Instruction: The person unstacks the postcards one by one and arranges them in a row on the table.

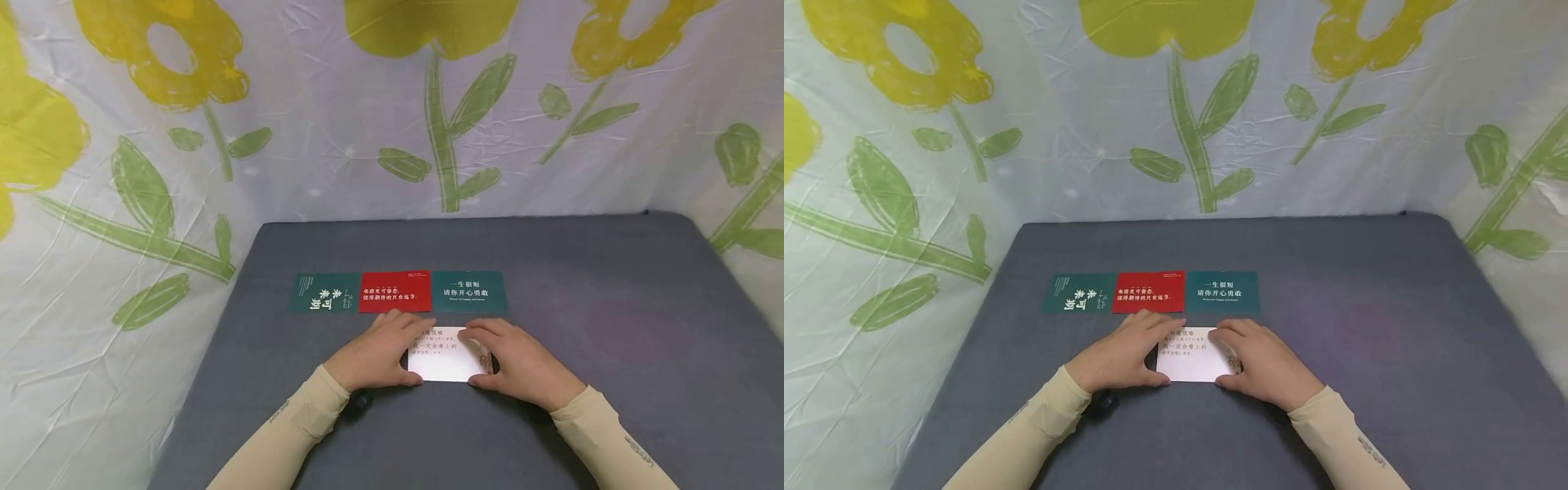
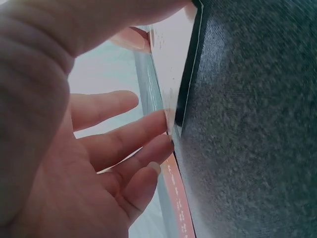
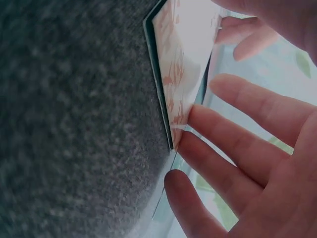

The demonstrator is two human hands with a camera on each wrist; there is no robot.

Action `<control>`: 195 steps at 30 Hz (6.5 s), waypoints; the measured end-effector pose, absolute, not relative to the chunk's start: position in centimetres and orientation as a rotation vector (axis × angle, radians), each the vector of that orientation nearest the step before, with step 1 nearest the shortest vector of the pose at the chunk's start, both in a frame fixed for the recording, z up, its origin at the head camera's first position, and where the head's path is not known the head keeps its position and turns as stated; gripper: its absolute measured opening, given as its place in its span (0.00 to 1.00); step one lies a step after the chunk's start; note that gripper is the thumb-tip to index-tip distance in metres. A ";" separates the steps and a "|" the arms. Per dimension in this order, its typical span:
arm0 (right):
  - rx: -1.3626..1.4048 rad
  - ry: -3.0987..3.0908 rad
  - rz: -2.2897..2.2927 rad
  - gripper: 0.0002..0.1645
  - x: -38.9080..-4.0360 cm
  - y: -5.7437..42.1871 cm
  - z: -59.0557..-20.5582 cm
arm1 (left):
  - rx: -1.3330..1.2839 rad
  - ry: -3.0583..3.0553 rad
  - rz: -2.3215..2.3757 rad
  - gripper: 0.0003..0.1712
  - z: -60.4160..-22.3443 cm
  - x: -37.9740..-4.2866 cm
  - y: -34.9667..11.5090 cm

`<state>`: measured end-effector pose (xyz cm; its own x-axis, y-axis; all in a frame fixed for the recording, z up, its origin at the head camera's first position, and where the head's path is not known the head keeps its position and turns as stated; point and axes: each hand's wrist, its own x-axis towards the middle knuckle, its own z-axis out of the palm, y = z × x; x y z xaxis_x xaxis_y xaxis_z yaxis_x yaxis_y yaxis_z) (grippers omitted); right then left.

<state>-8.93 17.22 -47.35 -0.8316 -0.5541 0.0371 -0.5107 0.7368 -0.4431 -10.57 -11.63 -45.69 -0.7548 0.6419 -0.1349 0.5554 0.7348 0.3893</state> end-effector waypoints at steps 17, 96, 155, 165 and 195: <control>-0.817 2.901 -0.612 0.41 -10.6 22.2 -46.4 | 1.052 2.702 0.383 0.58 -45.1 -13.9 -6.2; -0.552 2.717 -0.620 0.42 -17.9 32.2 -44.5 | 0.931 2.708 0.435 0.54 -46.5 -22.4 5.2; -0.901 2.839 -0.610 0.49 -8.5 17.3 -46.6 | 0.951 2.747 0.358 0.58 -45.7 -10.4 -11.1; -0.895 2.855 -0.620 0.46 -8.6 17.3 -46.9 | 0.924 2.743 0.333 0.56 -45.4 -10.2 -11.1; -0.845 2.859 -0.681 0.48 -8.6 17.5 -47.1 | 0.923 2.727 0.395 0.58 -45.6 -10.4 -11.4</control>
<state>-8.57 17.47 -47.11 -0.8440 -0.5346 0.0444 -0.4972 0.7486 -0.4387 -10.44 -11.36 -45.57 -0.7735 0.6196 -0.1336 0.5561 0.7646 0.3258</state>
